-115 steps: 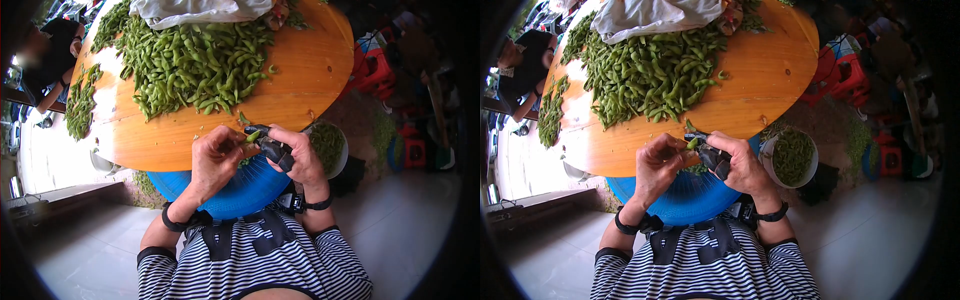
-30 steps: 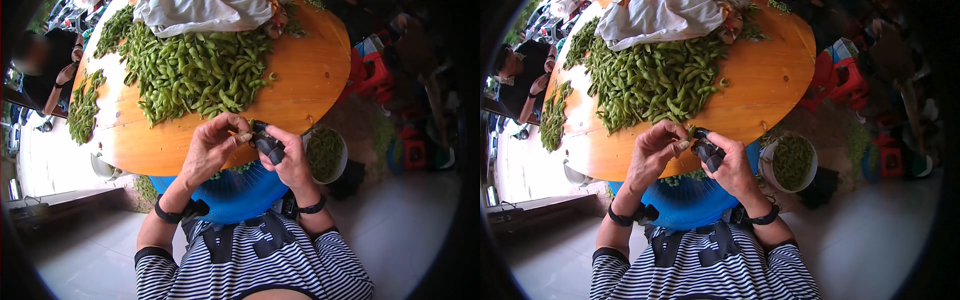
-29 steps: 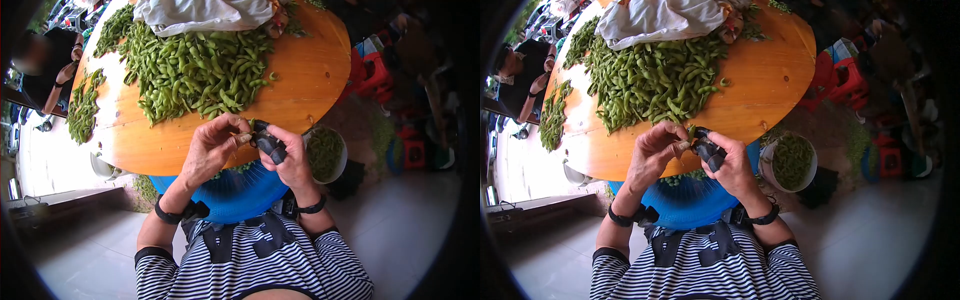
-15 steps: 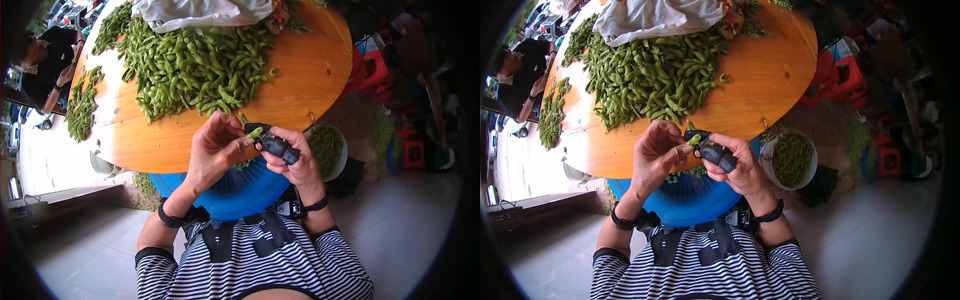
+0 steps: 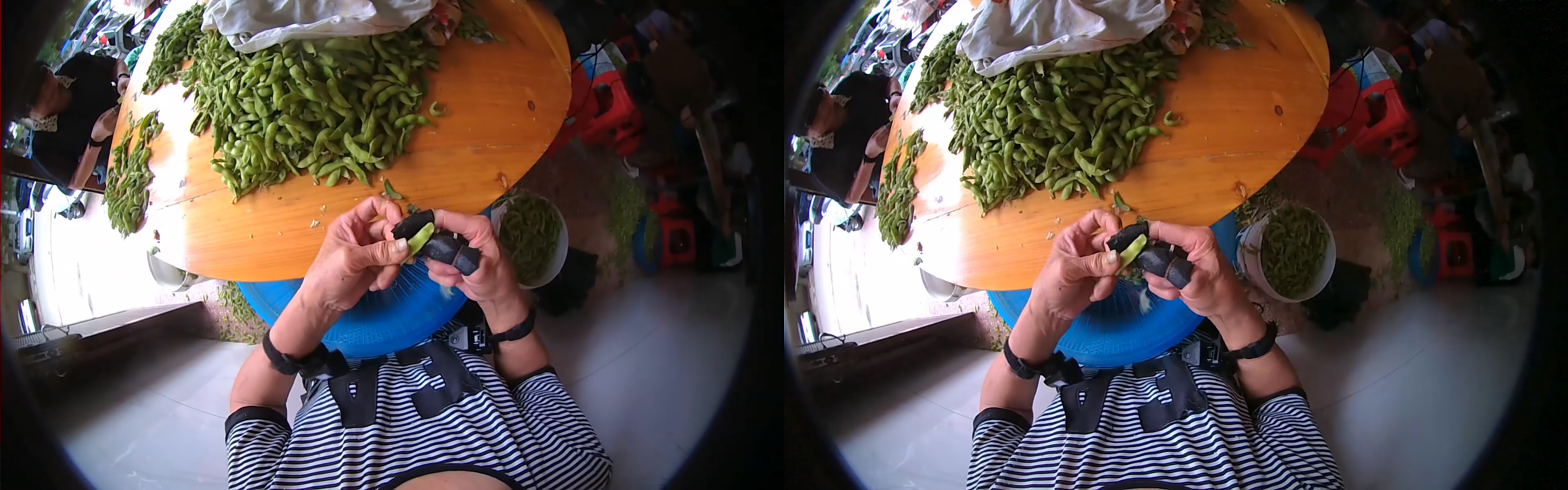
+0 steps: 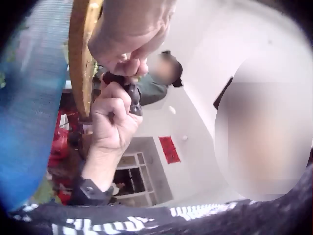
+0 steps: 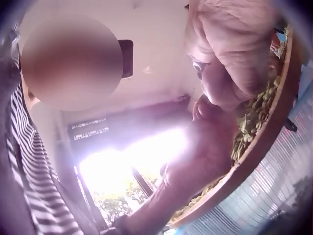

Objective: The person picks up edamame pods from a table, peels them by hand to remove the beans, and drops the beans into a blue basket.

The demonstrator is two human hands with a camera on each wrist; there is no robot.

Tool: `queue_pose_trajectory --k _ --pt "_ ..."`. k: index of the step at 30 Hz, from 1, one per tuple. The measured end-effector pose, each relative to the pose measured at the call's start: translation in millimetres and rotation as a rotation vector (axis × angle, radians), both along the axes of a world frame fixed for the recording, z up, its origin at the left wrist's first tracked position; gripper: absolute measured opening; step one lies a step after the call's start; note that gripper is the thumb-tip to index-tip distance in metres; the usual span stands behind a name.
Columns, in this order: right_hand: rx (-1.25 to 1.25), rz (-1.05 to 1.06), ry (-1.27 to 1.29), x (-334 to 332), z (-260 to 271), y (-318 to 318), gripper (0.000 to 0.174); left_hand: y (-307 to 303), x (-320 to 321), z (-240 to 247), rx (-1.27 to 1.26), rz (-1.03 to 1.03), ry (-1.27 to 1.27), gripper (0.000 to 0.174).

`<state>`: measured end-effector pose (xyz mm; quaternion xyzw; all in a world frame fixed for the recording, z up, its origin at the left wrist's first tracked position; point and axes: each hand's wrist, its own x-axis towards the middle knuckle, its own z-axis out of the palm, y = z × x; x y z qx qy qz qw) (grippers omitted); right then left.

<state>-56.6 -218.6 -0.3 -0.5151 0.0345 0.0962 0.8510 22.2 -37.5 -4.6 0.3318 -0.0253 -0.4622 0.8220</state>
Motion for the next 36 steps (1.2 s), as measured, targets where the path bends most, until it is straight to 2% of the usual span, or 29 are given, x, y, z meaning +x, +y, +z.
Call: queue_pose_trajectory --k 1,3,4,5,6,8,9,10,12,14,21,23,25,26,28,29,31,32,34,35,36 --pt "0.127 0.026 -0.02 -1 -4 -1 0.063 0 -1 -3 -0.026 -0.011 0.035 0.028" --pt "0.078 0.0 -0.085 0 -4 -2 0.062 -2 -4 -2 -0.052 -0.019 0.072 0.026" --pt "0.03 -0.027 -0.148 0 -3 -1 0.061 -6 -7 2 0.017 0.056 0.012 0.022" --pt "-0.018 -0.094 -0.098 0 5 1 0.053 -8 -9 5 0.086 0.13 -0.049 0.018" --pt "-0.018 -0.094 -0.1 0 5 1 0.053 -9 -10 4 0.086 0.131 -0.052 0.018" --pt "-0.195 -0.176 -0.109 -1 5 -3 0.043 -10 -12 2 0.313 0.175 -0.374 0.01" --pt "-0.172 -0.103 -0.085 -3 10 -10 0.025 -10 -14 4 0.329 0.183 -0.371 0.008" --pt "-0.172 -0.103 -0.082 -3 14 -12 0.025 -9 -15 5 0.329 0.182 -0.368 0.008" --pt "-0.482 -0.04 -0.032 -3 20 -13 0.018 -8 -17 5 0.383 0.142 -0.363 0.009" --pt "-0.489 -0.039 0.007 -3 23 -13 0.019 -7 -18 3 0.385 0.145 -0.342 0.01" --pt "-0.546 -0.042 -0.124 0 20 -11 0.017 -4 -15 6 0.378 0.092 -0.267 0.006" --pt "-0.538 -0.046 -0.132 0 16 -12 0.022 -1 -13 0 0.333 0.076 -0.241 0.005" --pt "-0.085 0.042 -0.035 -3 6 -15 0.049 0 -12 -5 0.073 -0.017 0.034 0.003" --pt "-0.085 0.043 -0.037 -3 6 -13 0.049 0 -12 -4 0.074 -0.015 0.033 0.003" --pt "-0.106 -0.006 -0.048 -2 7 -8 0.07 -2 -13 -1 0.054 -0.009 0.056 0.006" --pt "-0.107 -0.004 -0.052 -2 6 -8 0.07 -5 -16 1 0.054 -0.007 0.053 0.006" --pt "-0.285 -0.027 -0.178 -1 2 -7 0.053 -11 -23 5 0.179 0.148 -0.112 0.01" --pt "-0.281 -0.017 -0.187 -1 5 -2 0.053 -11 -24 2 0.182 0.16 -0.12 0.01" --pt "-0.532 -0.159 -0.124 -1 17 10 0.037 -10 -25 -5 0.185 0.232 -0.234 0.017" --pt "-0.591 -0.154 -0.135 -1 22 10 0.022 -11 -28 -4 0.215 0.274 -0.252 0.012" --pt "-0.589 -0.149 -0.142 -2 21 10 0.022 -12 -30 -4 0.216 0.281 -0.256 0.012"
